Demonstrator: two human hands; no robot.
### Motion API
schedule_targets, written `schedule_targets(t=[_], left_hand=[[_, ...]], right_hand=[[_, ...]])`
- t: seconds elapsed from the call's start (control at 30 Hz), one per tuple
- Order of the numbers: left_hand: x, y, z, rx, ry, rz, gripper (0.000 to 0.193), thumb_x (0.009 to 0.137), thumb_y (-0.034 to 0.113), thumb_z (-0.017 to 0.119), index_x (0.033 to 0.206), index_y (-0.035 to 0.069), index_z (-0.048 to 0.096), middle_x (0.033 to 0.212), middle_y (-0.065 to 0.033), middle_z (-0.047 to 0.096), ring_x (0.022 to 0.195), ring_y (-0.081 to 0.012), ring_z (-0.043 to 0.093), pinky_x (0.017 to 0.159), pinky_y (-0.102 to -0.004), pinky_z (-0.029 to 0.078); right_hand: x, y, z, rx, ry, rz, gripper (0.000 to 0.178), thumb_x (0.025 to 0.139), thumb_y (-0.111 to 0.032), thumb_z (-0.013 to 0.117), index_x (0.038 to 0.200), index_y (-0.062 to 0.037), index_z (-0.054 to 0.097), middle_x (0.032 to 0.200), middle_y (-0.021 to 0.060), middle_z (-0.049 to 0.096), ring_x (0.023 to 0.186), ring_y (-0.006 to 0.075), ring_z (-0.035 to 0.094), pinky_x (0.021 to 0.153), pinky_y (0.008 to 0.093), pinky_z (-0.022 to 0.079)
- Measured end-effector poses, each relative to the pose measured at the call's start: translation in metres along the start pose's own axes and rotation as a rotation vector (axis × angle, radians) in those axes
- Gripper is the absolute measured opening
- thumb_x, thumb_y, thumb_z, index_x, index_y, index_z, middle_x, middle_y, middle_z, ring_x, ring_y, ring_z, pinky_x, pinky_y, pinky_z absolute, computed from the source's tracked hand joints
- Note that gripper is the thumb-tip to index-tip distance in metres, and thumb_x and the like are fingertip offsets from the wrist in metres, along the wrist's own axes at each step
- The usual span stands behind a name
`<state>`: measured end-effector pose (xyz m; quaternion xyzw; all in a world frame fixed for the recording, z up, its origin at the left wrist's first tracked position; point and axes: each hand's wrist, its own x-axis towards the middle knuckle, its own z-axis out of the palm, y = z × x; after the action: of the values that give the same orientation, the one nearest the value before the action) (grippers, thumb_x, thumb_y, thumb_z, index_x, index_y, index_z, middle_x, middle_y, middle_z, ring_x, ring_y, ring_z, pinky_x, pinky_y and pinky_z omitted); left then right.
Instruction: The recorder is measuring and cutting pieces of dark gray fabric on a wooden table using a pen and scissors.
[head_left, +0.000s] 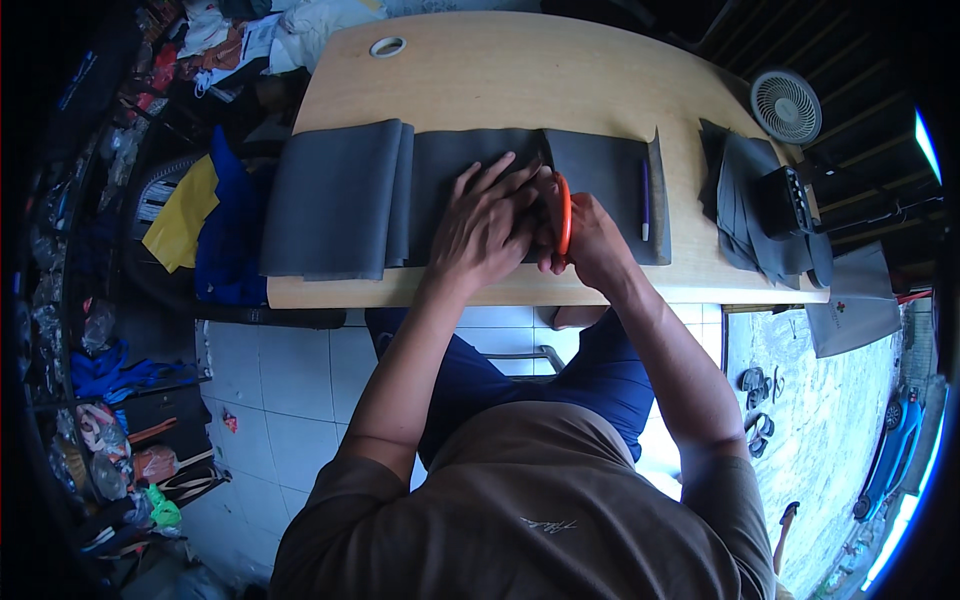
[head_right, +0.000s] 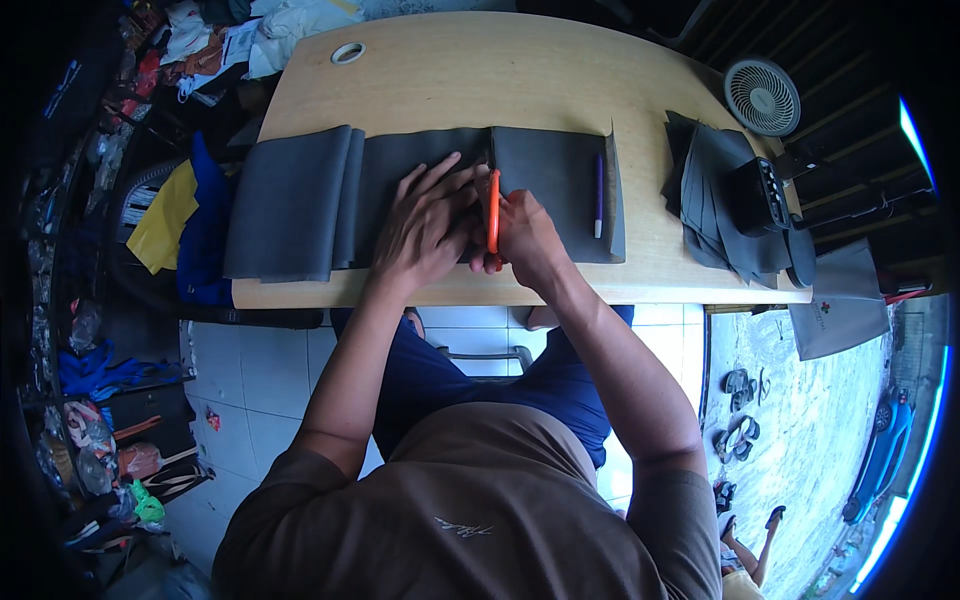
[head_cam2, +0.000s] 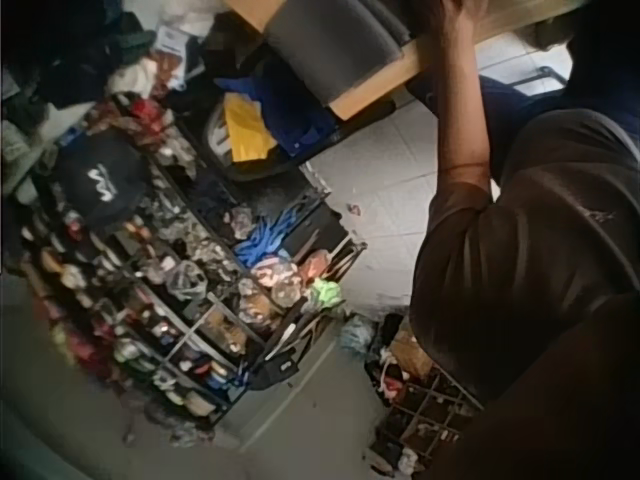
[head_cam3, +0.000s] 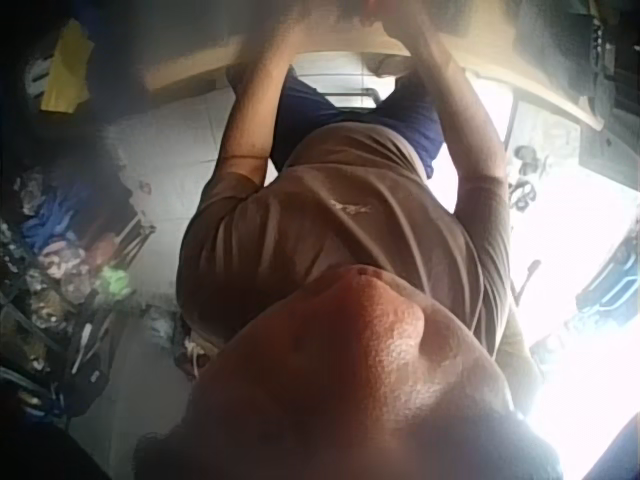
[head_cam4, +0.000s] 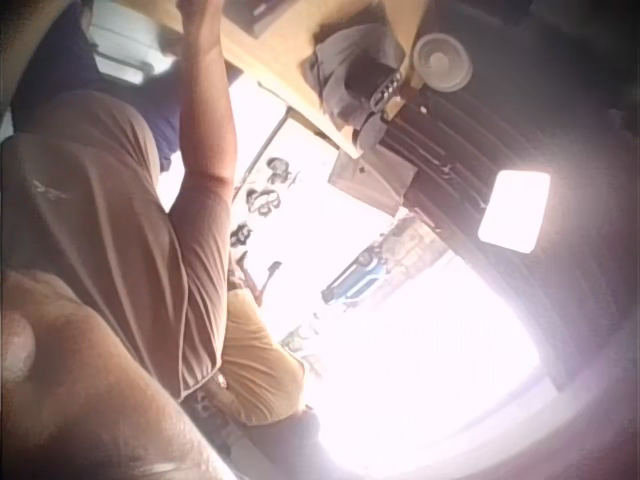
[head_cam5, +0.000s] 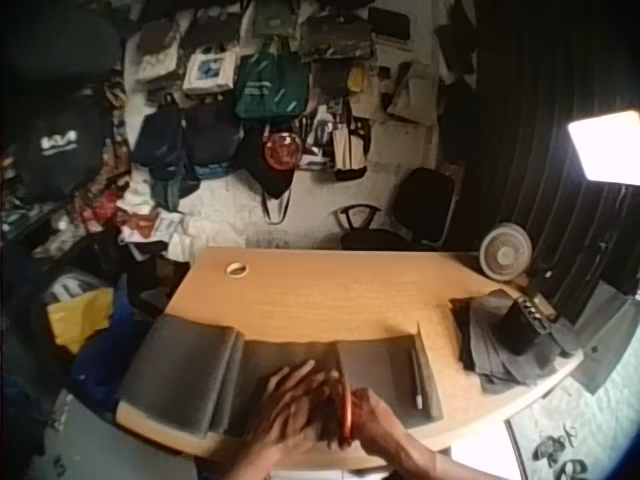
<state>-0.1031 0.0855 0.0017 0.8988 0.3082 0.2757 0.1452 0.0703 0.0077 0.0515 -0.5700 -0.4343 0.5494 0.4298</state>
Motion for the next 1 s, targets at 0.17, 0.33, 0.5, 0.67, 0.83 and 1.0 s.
schedule_targets(t=[0.17,0.33,0.5,0.67,0.83,1.0], left_hand=[[0.0,0.0,-0.002,0.025,-0.007,0.013,0.046,0.107,0.031,0.062,0.147,0.012,0.074,0.172,-0.0087,0.058,0.163,-0.0352,0.047,0.135,-0.0595,0.03],[-0.001,-0.002,0.001,0.038,0.0,0.014,0.05,0.107,0.034,0.061,0.153,0.016,0.069,0.168,-0.0085,0.06,0.162,-0.0363,0.047,0.134,-0.0599,0.031],[-0.001,-0.003,0.004,0.053,-0.002,0.019,0.056,0.107,0.037,0.061,0.16,0.02,0.064,0.166,-0.0071,0.062,0.162,-0.037,0.047,0.134,-0.0602,0.031],[0.0,-0.002,0.003,0.056,0.001,0.022,0.058,0.108,0.039,0.059,0.164,0.021,0.061,0.17,-0.006,0.059,0.163,-0.0372,0.047,0.134,-0.0595,0.031],[0.0,0.0,-0.001,0.014,-0.004,-0.001,0.049,0.109,0.034,0.059,0.153,0.016,0.07,0.17,-0.0087,0.06,0.164,-0.0342,0.047,0.136,-0.0583,0.029],[0.003,0.003,0.0,-0.002,-0.006,0.0,0.049,0.109,0.034,0.059,0.153,0.016,0.071,0.17,-0.0088,0.06,0.163,-0.0342,0.047,0.135,-0.0588,0.03]], right_hand=[[0.004,0.004,-0.004,0.105,0.01,-0.015,0.063,0.118,-0.054,0.057,0.109,0.008,0.066,0.071,0.0139,0.071,0.055,0.0207,0.071,0.049,0.0306,0.054],[0.008,-0.005,-0.004,-0.007,0.021,0.016,0.074,0.117,-0.065,0.051,0.09,0.0022,0.064,0.068,0.0142,0.071,0.052,0.0208,0.069,0.049,0.0309,0.053],[0.007,-0.009,-0.003,0.017,0.057,0.052,0.07,0.118,-0.062,0.052,0.094,0.0031,0.065,0.067,0.0126,0.07,0.052,0.0198,0.069,0.048,0.0302,0.053],[0.011,-0.001,-0.008,-0.049,0.013,-0.021,0.046,0.12,-0.037,0.058,0.128,0.0073,0.065,0.07,0.0128,0.071,0.055,0.0177,0.071,0.049,0.0306,0.056],[0.017,0.002,-0.008,-0.227,-0.027,0.029,0.051,0.114,-0.012,0.063,0.16,0.0031,0.048,0.075,0.0106,0.073,0.057,0.0156,0.071,0.052,0.0306,0.06],[0.024,0.024,-0.023,-0.343,-0.027,-0.096,0.047,0.112,-0.011,0.065,0.155,0.005,0.051,0.076,0.0117,0.073,0.057,0.0162,0.071,0.052,0.0306,0.059]])
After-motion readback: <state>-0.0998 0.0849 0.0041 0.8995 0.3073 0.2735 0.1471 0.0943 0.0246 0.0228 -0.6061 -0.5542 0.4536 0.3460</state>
